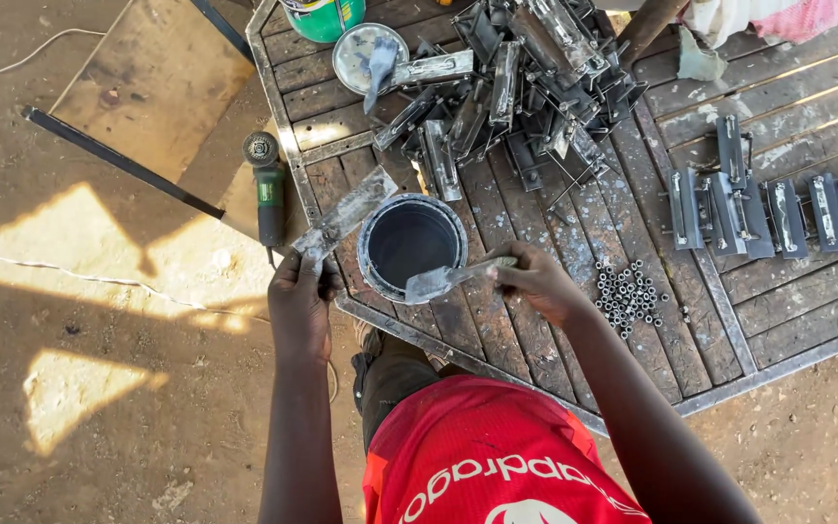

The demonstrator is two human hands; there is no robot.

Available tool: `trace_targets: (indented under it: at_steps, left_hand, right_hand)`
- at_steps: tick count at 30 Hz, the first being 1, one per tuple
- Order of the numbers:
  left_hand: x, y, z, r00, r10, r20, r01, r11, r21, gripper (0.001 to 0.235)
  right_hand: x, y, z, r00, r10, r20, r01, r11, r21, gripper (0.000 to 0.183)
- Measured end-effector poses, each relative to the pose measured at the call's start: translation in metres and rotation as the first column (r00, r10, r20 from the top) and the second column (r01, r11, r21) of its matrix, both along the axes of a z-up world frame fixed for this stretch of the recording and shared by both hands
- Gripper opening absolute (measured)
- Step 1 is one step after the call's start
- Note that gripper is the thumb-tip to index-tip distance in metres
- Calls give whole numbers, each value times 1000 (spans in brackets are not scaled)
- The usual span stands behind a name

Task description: Painting small metal parts with a brush and black paint on a metal workbench

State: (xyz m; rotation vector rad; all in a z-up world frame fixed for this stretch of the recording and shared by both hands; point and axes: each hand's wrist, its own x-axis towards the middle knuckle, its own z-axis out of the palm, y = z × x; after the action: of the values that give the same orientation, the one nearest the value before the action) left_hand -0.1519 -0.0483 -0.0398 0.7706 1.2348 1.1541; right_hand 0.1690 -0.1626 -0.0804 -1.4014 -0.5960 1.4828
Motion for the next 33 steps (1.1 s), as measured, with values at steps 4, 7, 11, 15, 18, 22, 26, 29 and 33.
trace_targets:
  at_steps: [4, 7, 11, 15, 18, 22, 26, 29, 33]
  left_hand:
    - [7, -5, 0, 999, -30, 19, 30, 1000, 6, 13]
    - [14, -11, 6, 998, -53, -27, 53, 999, -3, 15]
    - [21, -20, -14, 994, -97, -57, 96, 995, -16, 20]
    - [34, -31, -35, 987, -159, -24, 157, 987, -40, 26]
    - [45, -36, -24, 985, -173, 4, 173, 984, -50, 28]
    - [59, -39, -17, 991, -126, 33, 129, 988, -85, 28]
    - [65, -40, -4, 996, -80, 37, 83, 994, -77, 27]
    - [62, -39, -7, 998, -58, 35, 59, 997, -43, 27]
    - [53, -37, -17, 1000, -25, -4, 25, 1000, 1, 27]
  right_hand:
    - [-9, 16, 0, 982, -149, -113, 149, 989, -11, 28]
    - [-4, 27, 13, 941, -269, -207, 283, 958, 39, 24]
    - [14, 39, 45, 916, -282, -287, 328, 936, 129, 28]
    - [0, 53, 93, 954, -246, -173, 285, 921, 265, 24]
    - [-15, 63, 95, 978, -191, -85, 209, 916, 344, 23]
    - [-32, 74, 102, 992, -126, 22, 107, 913, 393, 23]
    - [-49, 80, 103, 990, -121, 76, 76, 897, 435, 22]
    - [-36, 78, 103, 965, -158, 210, 63, 915, 398, 19]
    - [4, 72, 108, 849, -224, 479, 70, 946, 318, 17]
